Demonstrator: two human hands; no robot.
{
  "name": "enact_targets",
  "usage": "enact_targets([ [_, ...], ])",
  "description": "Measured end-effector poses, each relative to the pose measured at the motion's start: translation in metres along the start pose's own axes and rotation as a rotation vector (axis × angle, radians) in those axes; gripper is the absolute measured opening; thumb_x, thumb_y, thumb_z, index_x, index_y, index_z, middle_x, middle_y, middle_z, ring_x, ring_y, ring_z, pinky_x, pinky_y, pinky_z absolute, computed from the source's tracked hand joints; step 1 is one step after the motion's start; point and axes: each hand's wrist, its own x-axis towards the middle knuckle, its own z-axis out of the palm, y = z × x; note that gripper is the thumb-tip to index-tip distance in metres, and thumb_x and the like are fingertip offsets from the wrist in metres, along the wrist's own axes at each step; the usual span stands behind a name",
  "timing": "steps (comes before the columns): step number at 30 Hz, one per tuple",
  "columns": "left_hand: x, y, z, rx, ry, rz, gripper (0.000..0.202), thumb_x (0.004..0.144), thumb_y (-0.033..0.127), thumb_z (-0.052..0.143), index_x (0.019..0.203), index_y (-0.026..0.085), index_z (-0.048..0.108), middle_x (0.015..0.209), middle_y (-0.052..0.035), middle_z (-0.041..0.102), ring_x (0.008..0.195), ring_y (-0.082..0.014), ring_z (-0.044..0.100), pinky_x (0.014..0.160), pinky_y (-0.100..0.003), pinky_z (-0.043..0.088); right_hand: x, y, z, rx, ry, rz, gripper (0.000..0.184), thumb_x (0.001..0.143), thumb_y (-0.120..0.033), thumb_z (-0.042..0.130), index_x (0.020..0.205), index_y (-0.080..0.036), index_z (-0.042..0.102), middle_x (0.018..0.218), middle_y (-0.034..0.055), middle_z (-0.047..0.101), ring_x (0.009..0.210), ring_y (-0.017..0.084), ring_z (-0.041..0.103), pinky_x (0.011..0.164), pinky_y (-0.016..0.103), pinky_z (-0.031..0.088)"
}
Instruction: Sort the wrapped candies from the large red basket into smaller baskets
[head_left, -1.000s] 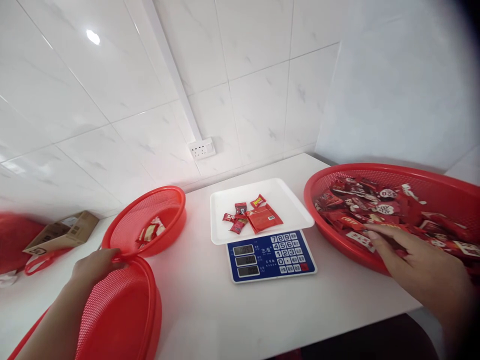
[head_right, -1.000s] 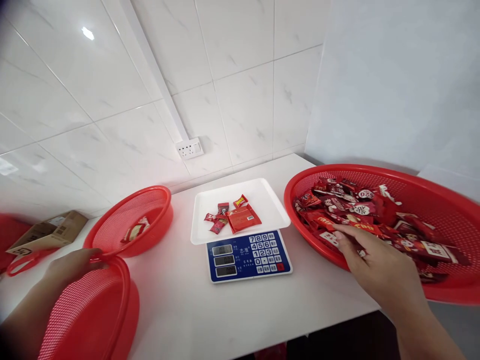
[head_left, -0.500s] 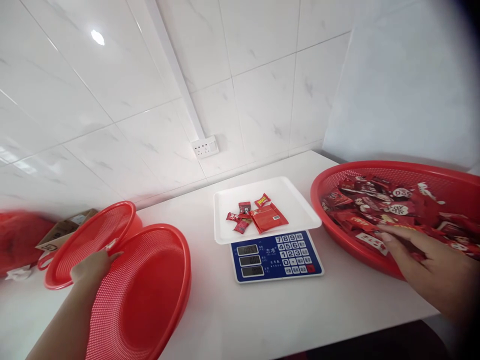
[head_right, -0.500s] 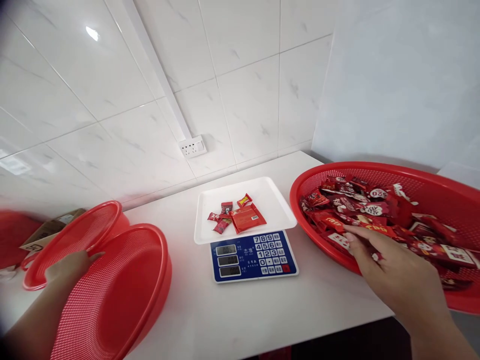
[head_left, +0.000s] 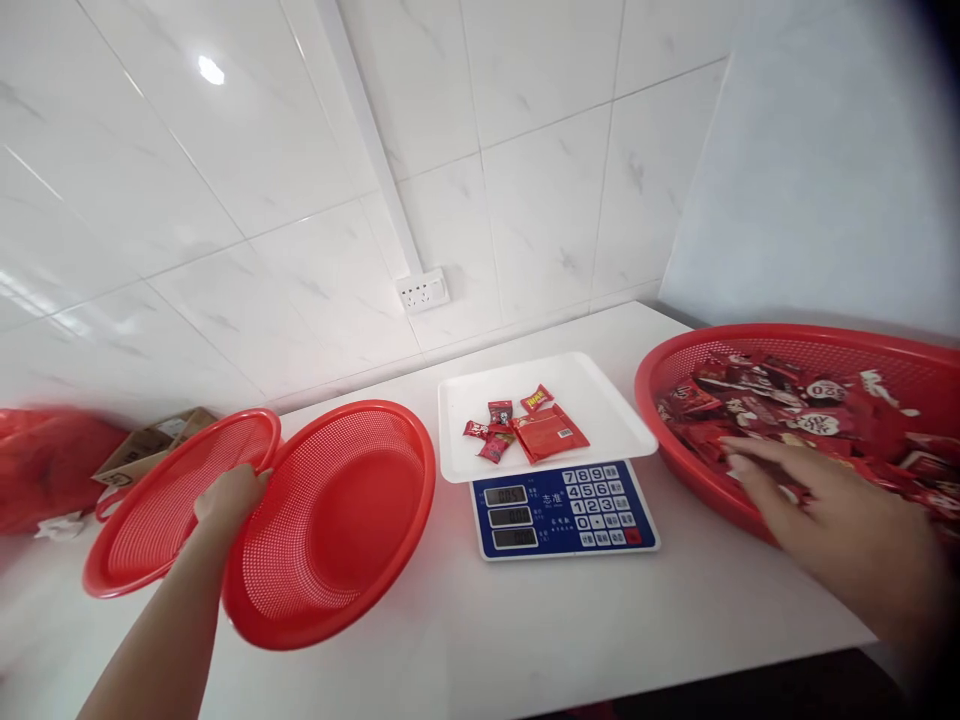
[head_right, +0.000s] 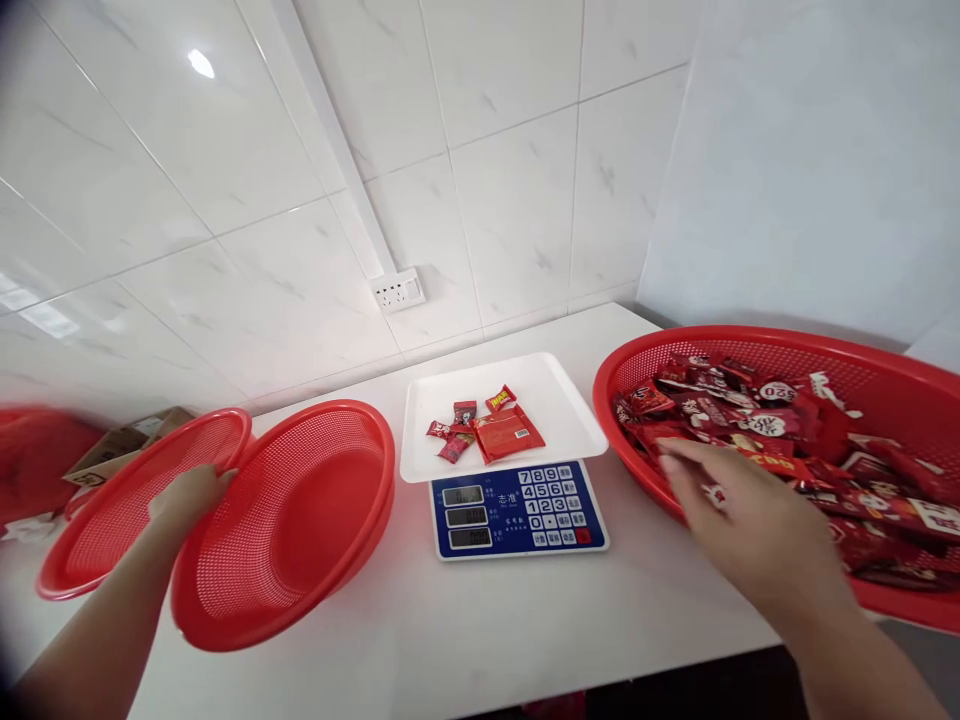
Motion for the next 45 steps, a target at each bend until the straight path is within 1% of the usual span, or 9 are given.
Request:
enact_targets([
  [8, -0.066, 0.048, 0.014, -0.395, -0.167, 0.223, 0.064, 0.087, 0.054, 0.04, 0.138, 0.016, 0.033, 0.084, -0.0034, 0.067, 0.081, -0.0188, 0.067, 0.074, -0.03, 0.052, 0.024, -0.126, 0.059, 0.162, -0.462, -0.369, 0.039, 0.087, -0.044, 0.047, 0.119, -0.023, 0.058, 0.133, 0.0084, 0.054, 0.119, 0.027, 0.053, 0.091, 0.042, 0.048],
  [17, -0.187, 0.1, 0.038, -0.243, -0.309, 0.499, 0.048, 0.094, 0.038, 0.031, 0.137, 0.023, 0.045, 0.131, -0.0091, 0.058, 0.116, -0.0239, 0.058, 0.092, -0.038, 0.048, 0.036, -0.144, 0.067, -0.129, -0.528, -0.249, 0.009, 0.084, -0.02, 0.046, 0.088, -0.02, 0.054, 0.103, 0.0067, 0.064, 0.081, 0.019, 0.062, 0.059, 0.028, 0.04],
  [23, -0.187, 0.106, 0.042, -0.181, -0.334, 0.575, 0.051, 0.092, 0.039, 0.044, 0.141, 0.024, 0.04, 0.129, -0.0071, 0.06, 0.113, -0.0237, 0.059, 0.09, -0.035, 0.049, 0.055, -0.137, 0.046, 0.006, -0.488, -0.029, 0.014, 0.082, -0.032, 0.053, 0.072, -0.022, 0.054, 0.074, 0.0013, 0.067, 0.068, 0.02, 0.062, 0.054, 0.028, 0.04],
  [26, -0.185, 0.106, 0.042, -0.189, -0.331, 0.592, 0.048, 0.093, 0.034, 0.044, 0.14, 0.023, 0.041, 0.13, -0.0069, 0.06, 0.113, -0.0228, 0.06, 0.089, -0.034, 0.049, 0.052, -0.158, 0.038, 0.365, -0.398, 0.003, 0.019, 0.084, -0.038, 0.053, 0.081, -0.022, 0.061, 0.09, 0.0031, 0.071, 0.083, 0.021, 0.066, 0.069, 0.032, 0.05],
  [29, -0.184, 0.105, 0.043, -0.195, -0.311, 0.594, 0.046, 0.093, 0.031, 0.042, 0.139, 0.024, 0.043, 0.129, -0.0069, 0.061, 0.112, -0.0222, 0.06, 0.088, -0.033, 0.05, 0.037, -0.189, 0.044, 0.619, -0.478, -0.242, 0.04, 0.089, -0.05, 0.045, 0.116, -0.024, 0.06, 0.126, 0.0068, 0.061, 0.114, 0.023, 0.058, 0.091, 0.037, 0.049],
  [32, -0.185, 0.105, 0.044, -0.199, -0.295, 0.602, 0.046, 0.093, 0.029, 0.042, 0.139, 0.024, 0.043, 0.128, -0.0072, 0.061, 0.111, -0.0221, 0.061, 0.088, -0.033, 0.051, 0.031, -0.207, 0.066, 0.437, -0.65, -0.476, 0.063, 0.087, -0.057, 0.047, 0.143, -0.031, 0.037, 0.154, 0.0061, 0.025, 0.142, 0.028, 0.021, 0.108, 0.049, 0.033],
  [35, -0.186, 0.104, 0.046, -0.221, -0.286, 0.617, 0.046, 0.093, 0.028, 0.042, 0.139, 0.024, 0.044, 0.128, -0.0066, 0.061, 0.111, -0.0217, 0.061, 0.09, -0.034, 0.05, 0.045, -0.197, 0.093, 0.048, -0.616, -0.437, 0.079, 0.078, -0.061, 0.058, 0.146, -0.03, 0.034, 0.158, 0.0088, 0.008, 0.143, 0.036, -0.003, 0.109, 0.064, 0.01],
  [41, -0.187, 0.103, 0.047, -0.244, -0.302, 0.607, 0.047, 0.093, 0.032, 0.041, 0.139, 0.023, 0.043, 0.131, -0.0072, 0.059, 0.115, -0.0238, 0.058, 0.094, -0.037, 0.048, 0.087, -0.156, 0.121, -0.14, -0.658, -0.173, 0.083, 0.083, -0.074, 0.027, 0.15, -0.025, 0.024, 0.156, 0.0148, 0.013, 0.141, 0.043, 0.004, 0.104, 0.07, 0.014],
  [45, -0.187, 0.104, 0.047, -0.249, -0.314, 0.599, 0.047, 0.093, 0.033, 0.041, 0.14, 0.024, 0.042, 0.133, -0.0074, 0.057, 0.117, -0.0243, 0.056, 0.096, -0.038, 0.046, 0.076, -0.163, 0.121, -0.037, -0.741, -0.393, 0.076, 0.085, -0.072, 0.03, 0.147, -0.029, 0.032, 0.154, 0.0124, 0.023, 0.141, 0.041, 0.013, 0.106, 0.064, 0.018],
])
